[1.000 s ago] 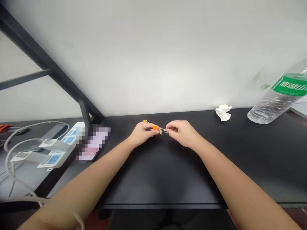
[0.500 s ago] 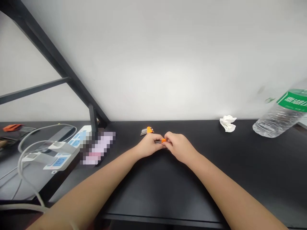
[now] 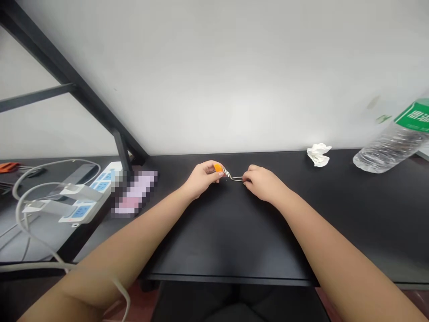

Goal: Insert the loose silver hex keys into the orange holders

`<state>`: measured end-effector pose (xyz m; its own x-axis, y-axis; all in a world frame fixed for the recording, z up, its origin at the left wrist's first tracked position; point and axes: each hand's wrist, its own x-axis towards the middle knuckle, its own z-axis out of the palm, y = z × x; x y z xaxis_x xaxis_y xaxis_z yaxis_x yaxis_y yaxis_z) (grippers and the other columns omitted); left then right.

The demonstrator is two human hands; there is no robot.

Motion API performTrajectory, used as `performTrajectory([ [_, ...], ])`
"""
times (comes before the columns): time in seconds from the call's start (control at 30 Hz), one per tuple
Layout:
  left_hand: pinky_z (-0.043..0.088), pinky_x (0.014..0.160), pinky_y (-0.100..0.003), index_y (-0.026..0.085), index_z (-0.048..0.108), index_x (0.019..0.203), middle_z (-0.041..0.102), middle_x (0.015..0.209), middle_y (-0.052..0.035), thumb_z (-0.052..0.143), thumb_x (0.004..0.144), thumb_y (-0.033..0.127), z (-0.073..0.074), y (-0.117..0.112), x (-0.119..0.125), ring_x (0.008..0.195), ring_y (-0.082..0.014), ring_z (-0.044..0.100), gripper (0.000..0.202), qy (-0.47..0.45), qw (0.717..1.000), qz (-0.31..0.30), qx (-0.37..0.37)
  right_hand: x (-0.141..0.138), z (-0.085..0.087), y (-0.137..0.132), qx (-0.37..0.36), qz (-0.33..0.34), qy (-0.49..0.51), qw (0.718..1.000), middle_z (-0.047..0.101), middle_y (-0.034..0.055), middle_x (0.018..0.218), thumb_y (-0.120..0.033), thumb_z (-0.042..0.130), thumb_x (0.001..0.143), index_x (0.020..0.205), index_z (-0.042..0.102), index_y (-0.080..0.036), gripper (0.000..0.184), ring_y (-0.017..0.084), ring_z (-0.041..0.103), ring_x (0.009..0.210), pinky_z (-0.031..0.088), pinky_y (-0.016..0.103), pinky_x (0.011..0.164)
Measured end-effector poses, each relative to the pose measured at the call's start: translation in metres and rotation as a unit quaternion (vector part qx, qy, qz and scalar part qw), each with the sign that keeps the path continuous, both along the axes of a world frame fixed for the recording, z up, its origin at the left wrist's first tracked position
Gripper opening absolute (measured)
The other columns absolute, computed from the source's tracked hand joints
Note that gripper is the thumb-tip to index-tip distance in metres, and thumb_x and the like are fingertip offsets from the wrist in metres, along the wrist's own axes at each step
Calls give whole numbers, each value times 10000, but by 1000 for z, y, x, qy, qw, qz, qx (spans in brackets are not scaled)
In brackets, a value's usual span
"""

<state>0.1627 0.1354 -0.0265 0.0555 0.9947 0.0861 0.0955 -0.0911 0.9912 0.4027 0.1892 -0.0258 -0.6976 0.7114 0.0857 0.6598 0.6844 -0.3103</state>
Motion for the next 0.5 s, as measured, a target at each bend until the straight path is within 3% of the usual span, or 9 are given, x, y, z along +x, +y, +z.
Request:
performTrajectory([
  [0.27, 535, 794, -318, 168, 701, 916, 753, 932, -63, 788, 773, 305, -4, 1, -5, 843, -171, 682, 217, 50, 999, -1, 12, -12, 13, -21, -39, -41, -69, 996, 636, 42, 861, -138, 582, 781, 708, 593, -184, 87, 128, 524, 628, 333, 256, 542],
  [0.4, 536, 785, -319, 175, 622, 871, 756, 894, -47, 804, 757, 290, -1, -1, -6, 808, -163, 692, 244, 40, 999, 16, 12, -9, 18, -27, -68, -19, 35, 997, 633, 1, 755, -147, 564, 775, 741, 538, -199, 67, 117, 530, 602, 355, 233, 548],
  [0.5, 536, 750, -311, 169, 611, 827, 749, 843, -42, 814, 744, 300, 3, -4, -4, 746, -149, 678, 255, 30, 1000, 0, 7, -8, 21, -27, -132, -16, 153, 979, 641, -33, 710, -213, 544, 840, 849, 571, -218, 29, 113, 574, 586, 432, 223, 587],
])
